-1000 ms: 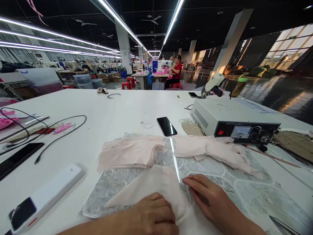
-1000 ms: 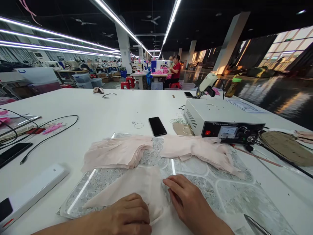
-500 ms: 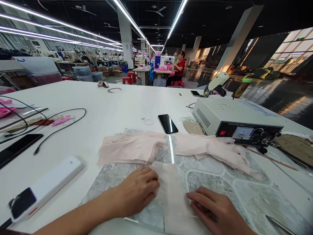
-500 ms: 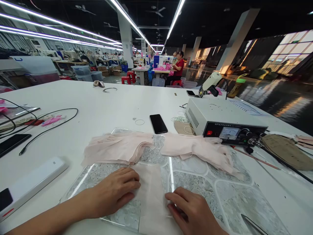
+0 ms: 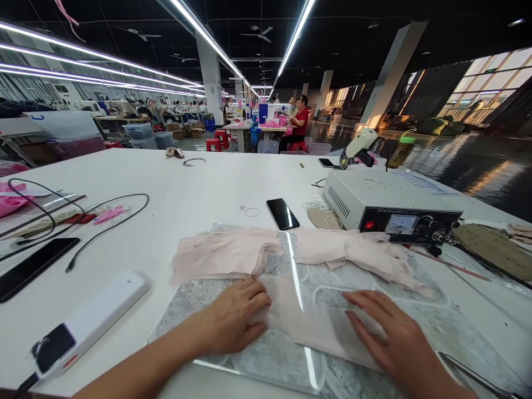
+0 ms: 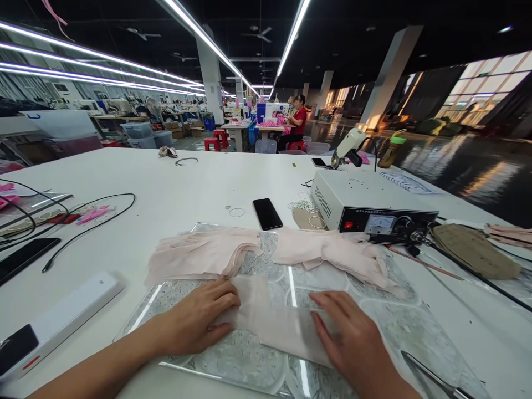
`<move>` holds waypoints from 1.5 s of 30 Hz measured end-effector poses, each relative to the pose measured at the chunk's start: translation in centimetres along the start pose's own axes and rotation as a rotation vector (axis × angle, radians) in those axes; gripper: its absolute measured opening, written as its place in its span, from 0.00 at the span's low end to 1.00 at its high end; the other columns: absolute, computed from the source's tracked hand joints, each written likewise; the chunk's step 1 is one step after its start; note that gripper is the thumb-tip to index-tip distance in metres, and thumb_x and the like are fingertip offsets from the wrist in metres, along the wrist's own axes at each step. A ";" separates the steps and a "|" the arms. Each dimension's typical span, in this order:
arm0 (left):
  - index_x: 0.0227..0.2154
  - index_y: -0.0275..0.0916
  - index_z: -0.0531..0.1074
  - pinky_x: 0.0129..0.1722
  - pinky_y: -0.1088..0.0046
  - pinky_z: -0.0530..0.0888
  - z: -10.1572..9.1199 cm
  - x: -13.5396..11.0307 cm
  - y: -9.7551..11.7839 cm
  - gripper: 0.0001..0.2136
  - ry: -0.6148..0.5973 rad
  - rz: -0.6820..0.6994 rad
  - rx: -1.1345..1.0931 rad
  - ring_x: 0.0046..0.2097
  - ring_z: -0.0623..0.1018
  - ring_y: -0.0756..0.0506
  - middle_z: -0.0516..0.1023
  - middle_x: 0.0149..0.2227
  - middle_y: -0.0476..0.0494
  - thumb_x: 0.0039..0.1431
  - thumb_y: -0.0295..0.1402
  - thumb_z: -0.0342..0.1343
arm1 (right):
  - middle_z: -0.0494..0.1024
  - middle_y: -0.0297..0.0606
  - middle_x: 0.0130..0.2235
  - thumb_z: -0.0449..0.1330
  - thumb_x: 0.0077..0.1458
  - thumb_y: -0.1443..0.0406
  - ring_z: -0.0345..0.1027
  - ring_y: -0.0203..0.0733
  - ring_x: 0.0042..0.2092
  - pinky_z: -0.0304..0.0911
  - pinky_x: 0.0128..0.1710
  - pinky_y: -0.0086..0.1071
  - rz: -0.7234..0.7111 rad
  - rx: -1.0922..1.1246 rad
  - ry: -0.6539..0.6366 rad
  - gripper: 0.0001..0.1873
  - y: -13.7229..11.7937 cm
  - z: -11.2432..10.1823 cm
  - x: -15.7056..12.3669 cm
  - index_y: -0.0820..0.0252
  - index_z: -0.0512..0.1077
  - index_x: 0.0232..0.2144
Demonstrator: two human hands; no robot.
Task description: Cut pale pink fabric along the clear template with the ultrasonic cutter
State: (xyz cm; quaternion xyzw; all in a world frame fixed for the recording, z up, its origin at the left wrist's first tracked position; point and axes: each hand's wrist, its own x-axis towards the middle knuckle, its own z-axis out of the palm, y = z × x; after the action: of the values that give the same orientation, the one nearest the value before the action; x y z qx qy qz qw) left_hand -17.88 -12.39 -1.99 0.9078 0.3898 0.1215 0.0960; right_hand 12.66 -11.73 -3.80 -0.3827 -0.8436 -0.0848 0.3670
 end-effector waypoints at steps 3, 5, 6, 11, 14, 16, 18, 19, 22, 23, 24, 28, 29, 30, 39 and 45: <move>0.34 0.37 0.66 0.42 0.67 0.71 0.8 0.0 0.1 0.04 0.032 0.041 0.094 0.40 0.72 0.44 0.73 0.40 0.43 0.60 0.23 0.51 | 0.77 0.40 0.35 0.54 0.57 0.70 0.73 0.40 0.36 0.71 0.35 0.30 -0.123 0.200 -0.172 0.11 -3.8 0.8 1.2 0.58 0.72 0.42; 0.32 0.37 0.65 0.42 0.67 0.70 1.2 0.0 0.0 0.08 0.048 0.047 0.145 0.39 0.72 0.44 0.74 0.38 0.42 0.60 0.19 0.46 | 0.77 0.39 0.34 0.52 0.56 0.72 0.72 0.40 0.35 0.71 0.34 0.31 -0.152 0.227 -0.211 0.13 -4.9 2.0 1.6 0.58 0.72 0.41; 0.31 0.37 0.64 0.42 0.67 0.70 1.3 0.0 -0.1 0.08 0.043 0.034 0.134 0.39 0.72 0.44 0.74 0.37 0.42 0.59 0.18 0.45 | 0.76 0.38 0.33 0.51 0.56 0.73 0.71 0.39 0.34 0.70 0.33 0.31 -0.151 0.212 -0.207 0.14 -4.7 2.6 1.6 0.57 0.73 0.39; 0.30 0.38 0.63 0.32 0.74 0.67 0.1 -0.1 -0.1 0.06 0.008 -0.201 -0.191 0.30 0.70 0.48 0.72 0.31 0.48 0.55 0.21 0.47 | 0.78 0.43 0.37 0.51 0.59 0.70 0.74 0.42 0.36 0.71 0.31 0.33 -0.055 0.057 -0.083 0.13 -0.4 2.9 1.3 0.59 0.73 0.41; 0.31 0.38 0.64 0.27 0.77 0.63 -0.5 0.0 0.2 0.05 0.043 -0.296 -0.328 0.26 0.66 0.51 0.68 0.26 0.53 0.54 0.22 0.47 | 0.77 0.46 0.46 0.57 0.58 0.64 0.74 0.46 0.46 0.73 0.42 0.35 -0.046 0.082 -0.110 0.19 -1.2 2.1 1.3 0.58 0.68 0.52; 0.31 0.38 0.64 0.24 0.78 0.60 -0.7 0.1 0.6 0.04 0.054 -0.385 -0.504 0.24 0.62 0.52 0.65 0.24 0.55 0.55 0.24 0.47 | 0.74 0.47 0.52 0.62 0.54 0.61 0.70 0.47 0.53 0.70 0.49 0.35 -0.054 0.202 -0.227 0.32 -3.5 2.3 1.4 0.61 0.62 0.59; 0.31 0.37 0.64 0.23 0.78 0.58 -1.0 0.3 0.9 0.02 0.056 -0.458 -0.695 0.23 0.60 0.53 0.64 0.25 0.55 0.55 0.26 0.47 | 0.73 0.51 0.54 0.63 0.50 0.62 0.69 0.51 0.54 0.69 0.51 0.38 -0.018 0.359 -0.201 0.36 -5.8 3.3 1.7 0.66 0.60 0.60; 0.30 0.37 0.64 0.23 0.78 0.58 -1.1 0.4 1.0 0.01 0.059 -0.471 -0.771 0.24 0.60 0.54 0.65 0.26 0.54 0.55 0.28 0.49 | 0.73 0.52 0.54 0.61 0.51 0.63 0.69 0.51 0.54 0.68 0.51 0.40 0.061 0.444 -0.199 0.32 -6.5 3.8 2.0 0.66 0.62 0.59; 0.30 0.37 0.64 0.23 0.79 0.57 -1.8 0.5 1.1 0.06 0.040 -0.514 -1.028 0.25 0.58 0.54 0.62 0.26 0.55 0.54 0.34 0.53 | 0.79 0.44 0.37 0.51 0.60 0.64 0.76 0.42 0.37 0.73 0.37 0.34 0.324 0.740 -0.261 0.15 -7.0 4.3 3.0 0.60 0.74 0.44; 0.30 0.38 0.63 0.23 0.79 0.56 -1.9 0.5 1.0 0.08 0.024 -0.543 -1.132 0.24 0.57 0.54 0.61 0.24 0.56 0.53 0.36 0.54 | 0.78 0.41 0.32 0.49 0.62 0.62 0.75 0.40 0.31 0.73 0.31 0.32 0.377 0.793 -0.296 0.15 -6.7 4.1 3.3 0.59 0.75 0.40; 0.31 0.39 0.62 0.22 0.79 0.55 -2.0 0.5 1.0 0.11 0.005 -0.576 -1.233 0.23 0.56 0.54 0.59 0.22 0.57 0.53 0.39 0.56 | 0.78 0.39 0.30 0.49 0.63 0.61 0.74 0.39 0.29 0.72 0.29 0.31 0.436 0.842 -0.329 0.15 -6.3 3.8 3.5 0.58 0.75 0.39; 0.33 0.39 0.62 0.19 0.79 0.54 -1.7 0.3 1.2 0.18 -0.058 -0.628 -1.467 0.20 0.57 0.55 0.61 0.19 0.58 0.47 0.44 0.62 | 0.75 0.44 0.51 0.62 0.53 0.56 0.70 0.47 0.51 0.67 0.50 0.40 0.566 0.872 -0.388 0.25 -6.0 3.4 3.9 0.54 0.69 0.53; 0.32 0.39 0.63 0.19 0.80 0.55 -1.6 0.3 1.3 0.19 -0.074 -0.619 -1.500 0.20 0.58 0.55 0.62 0.19 0.58 0.46 0.44 0.63 | 0.72 0.44 0.55 0.64 0.50 0.55 0.67 0.48 0.54 0.63 0.54 0.42 0.556 0.860 -0.411 0.30 -6.2 3.7 4.0 0.53 0.68 0.55; 0.32 0.39 0.63 0.20 0.80 0.56 -1.5 0.2 1.4 0.19 -0.084 -0.613 -1.535 0.21 0.60 0.54 0.63 0.19 0.57 0.45 0.45 0.64 | 0.72 0.45 0.54 0.63 0.50 0.54 0.67 0.49 0.54 0.62 0.54 0.42 0.548 0.862 -0.448 0.30 -6.3 4.0 4.1 0.54 0.69 0.54; 0.38 0.38 0.69 0.21 0.78 0.54 -0.1 0.5 0.4 0.13 -0.094 -0.613 -1.060 0.22 0.58 0.52 0.60 0.20 0.56 0.56 0.42 0.54 | 0.68 0.32 0.18 0.56 0.55 0.47 0.61 0.34 0.20 0.58 0.20 0.27 0.578 0.794 -0.737 0.25 -0.6 2.4 5.5 0.60 0.72 0.19; 0.38 0.38 0.74 0.24 0.77 0.59 0.6 0.5 0.3 0.14 -0.056 -0.567 -0.745 0.26 0.66 0.49 0.67 0.23 0.52 0.57 0.43 0.56 | 0.79 0.43 0.43 0.55 0.59 0.56 0.74 0.46 0.40 0.70 0.33 0.36 0.553 0.445 -0.403 0.16 1.5 1.1 3.1 0.55 0.75 0.45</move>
State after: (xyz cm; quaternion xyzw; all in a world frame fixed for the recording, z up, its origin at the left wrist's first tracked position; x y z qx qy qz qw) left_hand -17.20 -12.29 -2.47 0.6722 0.5496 0.1974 0.4551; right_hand 11.75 -8.43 -2.62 -0.5154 -0.7616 0.2785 0.2772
